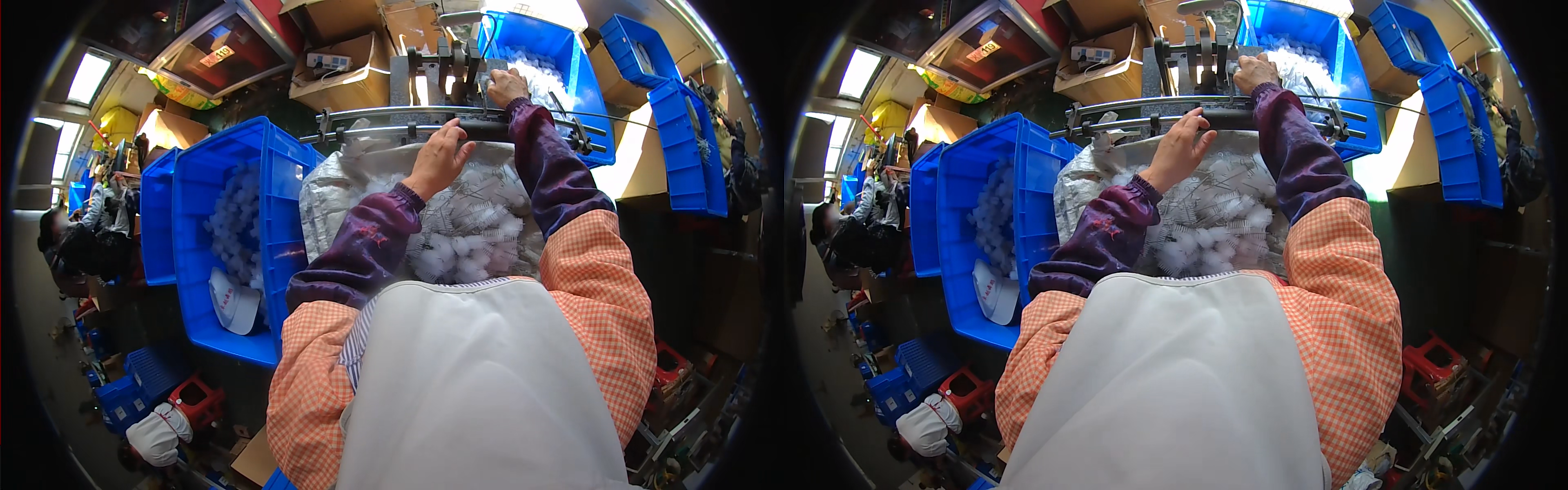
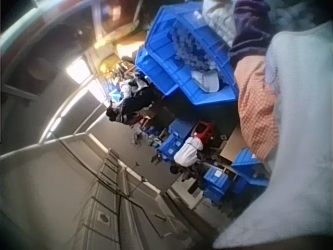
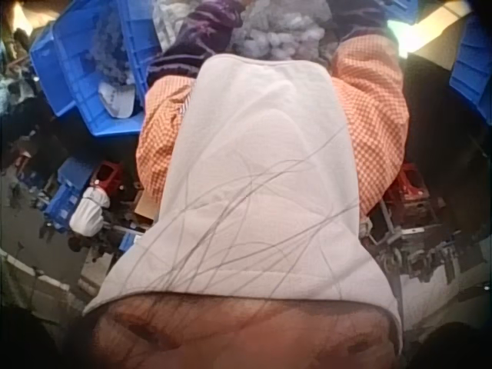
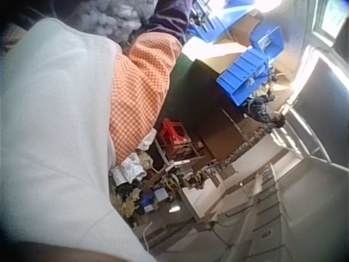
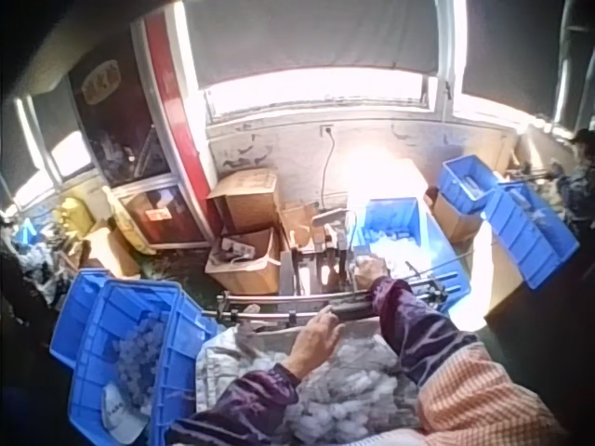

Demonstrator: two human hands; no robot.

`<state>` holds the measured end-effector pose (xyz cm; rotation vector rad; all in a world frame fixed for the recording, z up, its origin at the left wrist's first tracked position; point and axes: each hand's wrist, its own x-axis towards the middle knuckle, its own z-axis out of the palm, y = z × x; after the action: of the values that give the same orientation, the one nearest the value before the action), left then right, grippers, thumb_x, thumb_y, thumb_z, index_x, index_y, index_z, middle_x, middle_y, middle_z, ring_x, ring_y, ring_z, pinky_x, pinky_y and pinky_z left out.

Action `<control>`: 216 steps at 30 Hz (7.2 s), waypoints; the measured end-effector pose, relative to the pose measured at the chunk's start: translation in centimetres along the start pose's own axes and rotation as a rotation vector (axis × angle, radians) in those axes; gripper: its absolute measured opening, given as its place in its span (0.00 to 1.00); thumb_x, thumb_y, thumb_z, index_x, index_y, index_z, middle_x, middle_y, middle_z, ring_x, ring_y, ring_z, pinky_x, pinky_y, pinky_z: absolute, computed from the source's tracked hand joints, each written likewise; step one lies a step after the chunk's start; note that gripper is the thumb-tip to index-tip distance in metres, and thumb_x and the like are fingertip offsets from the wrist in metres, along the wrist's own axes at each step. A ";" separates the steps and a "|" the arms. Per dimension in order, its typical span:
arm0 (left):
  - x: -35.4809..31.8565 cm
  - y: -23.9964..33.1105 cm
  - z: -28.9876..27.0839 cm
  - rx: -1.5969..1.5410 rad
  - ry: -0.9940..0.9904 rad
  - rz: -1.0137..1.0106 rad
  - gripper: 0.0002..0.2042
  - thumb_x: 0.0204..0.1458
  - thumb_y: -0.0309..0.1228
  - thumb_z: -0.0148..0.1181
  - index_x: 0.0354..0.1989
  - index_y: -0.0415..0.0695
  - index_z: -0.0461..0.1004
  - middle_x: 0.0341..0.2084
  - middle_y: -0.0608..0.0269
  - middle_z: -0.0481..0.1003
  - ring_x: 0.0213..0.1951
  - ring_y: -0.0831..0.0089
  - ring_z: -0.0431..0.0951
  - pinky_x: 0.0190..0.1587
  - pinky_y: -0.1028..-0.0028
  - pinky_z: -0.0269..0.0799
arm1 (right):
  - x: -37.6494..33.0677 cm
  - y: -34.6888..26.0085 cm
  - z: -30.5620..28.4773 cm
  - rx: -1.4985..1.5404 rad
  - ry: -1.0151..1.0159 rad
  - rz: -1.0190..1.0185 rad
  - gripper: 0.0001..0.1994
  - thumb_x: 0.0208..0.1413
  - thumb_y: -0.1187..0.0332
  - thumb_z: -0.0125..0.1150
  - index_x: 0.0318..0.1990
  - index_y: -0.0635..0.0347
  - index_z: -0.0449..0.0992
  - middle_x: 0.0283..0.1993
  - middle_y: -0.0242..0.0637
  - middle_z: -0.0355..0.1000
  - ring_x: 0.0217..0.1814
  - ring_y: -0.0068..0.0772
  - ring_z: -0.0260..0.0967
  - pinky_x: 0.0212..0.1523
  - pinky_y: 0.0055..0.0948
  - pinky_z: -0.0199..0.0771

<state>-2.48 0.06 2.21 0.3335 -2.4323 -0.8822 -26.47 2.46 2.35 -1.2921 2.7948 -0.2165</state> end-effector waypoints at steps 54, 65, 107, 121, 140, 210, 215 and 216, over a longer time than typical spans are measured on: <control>0.1 0.6 -0.1 -0.014 -0.006 -0.028 0.13 0.50 0.35 0.53 0.34 0.36 0.67 0.49 0.45 0.64 0.45 0.51 0.69 0.46 0.65 0.66 | 2.3 3.3 2.2 0.190 0.259 -0.470 0.04 0.44 0.72 0.55 0.30 0.57 0.73 0.33 0.39 0.72 0.39 0.40 0.70 0.41 0.34 0.68; 0.1 0.2 0.3 0.030 0.008 0.003 0.13 0.52 0.37 0.52 0.36 0.38 0.67 0.50 0.47 0.64 0.40 0.54 0.72 0.41 0.67 0.69 | 3.8 4.2 3.1 0.468 0.201 -0.455 0.05 0.42 0.76 0.54 0.29 0.61 0.72 0.33 0.41 0.69 0.40 0.41 0.69 0.40 0.32 0.68; -2.8 -2.2 -0.9 0.390 -0.665 -0.296 0.23 0.48 0.43 0.53 0.50 0.43 0.65 0.44 0.49 0.70 0.47 0.55 0.69 0.49 0.64 0.64 | -2.1 0.7 2.1 -0.071 0.165 -0.030 0.16 0.49 0.58 0.45 0.40 0.54 0.72 0.45 0.36 0.69 0.54 0.38 0.56 0.52 0.43 0.47; -3.4 -5.9 2.7 0.375 -0.463 -0.067 0.16 0.43 0.30 0.52 0.43 0.46 0.67 0.39 0.52 0.69 0.43 0.54 0.70 0.42 0.60 0.68 | -2.1 -3.1 2.1 -0.070 0.166 -0.049 0.14 0.50 0.61 0.44 0.39 0.55 0.73 0.43 0.37 0.70 0.51 0.38 0.61 0.53 0.43 0.47; -2.1 -3.3 1.1 0.410 -0.560 -0.034 0.07 0.42 0.21 0.49 0.31 0.38 0.69 0.34 0.47 0.69 0.39 0.54 0.71 0.40 0.62 0.70 | 0.6 2.7 -2.3 -0.266 -0.082 -0.129 0.12 0.49 0.71 0.45 0.40 0.50 0.71 0.45 0.38 0.71 0.50 0.38 0.68 0.50 0.41 0.59; -2.8 -3.5 0.5 0.132 -0.462 -0.158 0.13 0.45 0.25 0.46 0.41 0.38 0.67 0.34 0.42 0.71 0.40 0.48 0.70 0.44 0.60 0.65 | -2.0 0.0 2.1 -0.029 0.181 0.014 0.16 0.47 0.57 0.49 0.40 0.52 0.74 0.46 0.38 0.65 0.54 0.40 0.54 0.53 0.43 0.48; -2.4 -2.7 -0.1 0.097 -0.393 -0.130 0.09 0.45 0.26 0.49 0.35 0.37 0.70 0.28 0.44 0.73 0.37 0.50 0.72 0.41 0.61 0.67 | -1.7 -3.5 3.2 -0.058 0.292 -0.045 0.12 0.47 0.60 0.49 0.36 0.52 0.74 0.42 0.37 0.66 0.50 0.40 0.56 0.49 0.42 0.51; -2.4 -2.6 -0.2 0.093 -0.372 -0.131 0.09 0.45 0.26 0.49 0.34 0.37 0.71 0.28 0.44 0.73 0.36 0.50 0.73 0.40 0.61 0.68 | -1.7 -3.9 3.4 -0.051 0.307 -0.050 0.12 0.47 0.60 0.49 0.35 0.51 0.74 0.41 0.36 0.66 0.50 0.40 0.56 0.49 0.42 0.51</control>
<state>-0.28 -1.06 -0.28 0.3954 -2.8275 -0.9591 -22.13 0.90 -0.43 -1.4544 3.0385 -0.3785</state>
